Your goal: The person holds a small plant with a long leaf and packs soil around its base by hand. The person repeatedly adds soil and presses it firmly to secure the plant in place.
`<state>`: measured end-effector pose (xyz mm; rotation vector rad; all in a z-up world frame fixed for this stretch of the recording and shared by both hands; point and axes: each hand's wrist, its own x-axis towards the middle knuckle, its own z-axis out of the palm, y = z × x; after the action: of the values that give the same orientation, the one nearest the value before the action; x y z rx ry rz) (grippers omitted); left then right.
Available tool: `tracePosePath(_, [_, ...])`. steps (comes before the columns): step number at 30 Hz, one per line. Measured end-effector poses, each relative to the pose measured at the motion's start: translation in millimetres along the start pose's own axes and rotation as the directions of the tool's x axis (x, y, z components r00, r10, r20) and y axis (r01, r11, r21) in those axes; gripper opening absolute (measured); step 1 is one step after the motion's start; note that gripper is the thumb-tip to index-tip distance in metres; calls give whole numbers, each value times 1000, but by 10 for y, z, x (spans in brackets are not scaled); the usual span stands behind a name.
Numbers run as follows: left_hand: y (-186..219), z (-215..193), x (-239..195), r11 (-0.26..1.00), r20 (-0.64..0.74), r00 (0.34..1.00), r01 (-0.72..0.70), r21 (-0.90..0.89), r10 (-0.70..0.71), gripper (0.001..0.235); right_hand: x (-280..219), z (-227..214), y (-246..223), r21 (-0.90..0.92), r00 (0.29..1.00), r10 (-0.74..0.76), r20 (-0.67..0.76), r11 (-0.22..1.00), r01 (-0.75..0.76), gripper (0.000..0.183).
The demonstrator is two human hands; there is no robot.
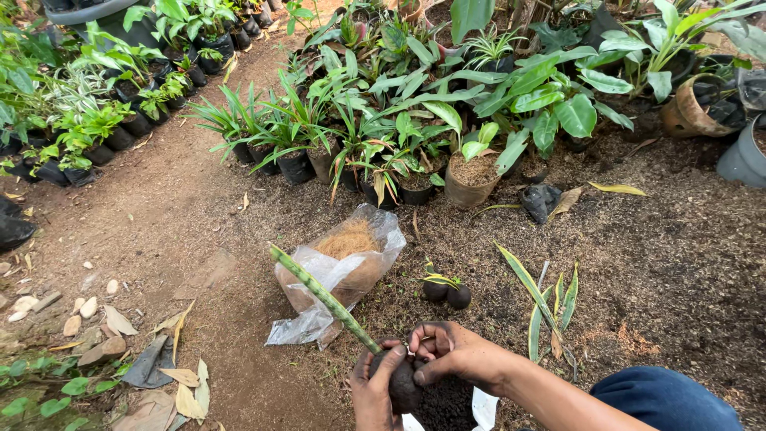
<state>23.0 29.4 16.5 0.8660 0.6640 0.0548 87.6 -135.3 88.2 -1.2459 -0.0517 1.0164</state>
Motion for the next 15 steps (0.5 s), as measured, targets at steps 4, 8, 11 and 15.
tracePosePath(4, [32,-10,5,1000,-27,1000,-5,10,5,39,-20,-6,-39,-83,999,43,-6,996,-43,37])
tracePosePath(8, [92,3,-3,1000,-49,999,15,19,-14,40,-24,21,-90,-104,999,33,-26,994,-35,35])
tracePosePath(11, [120,26,-24,1000,-5,1000,13,19,-13,41,-9,36,-101,-134,1000,13,-10,991,-14,38])
tracePosePath(15, [120,22,-37,998,41,999,-5,66,3,39,-35,26,-64,-86,999,-31,43,996,35,40])
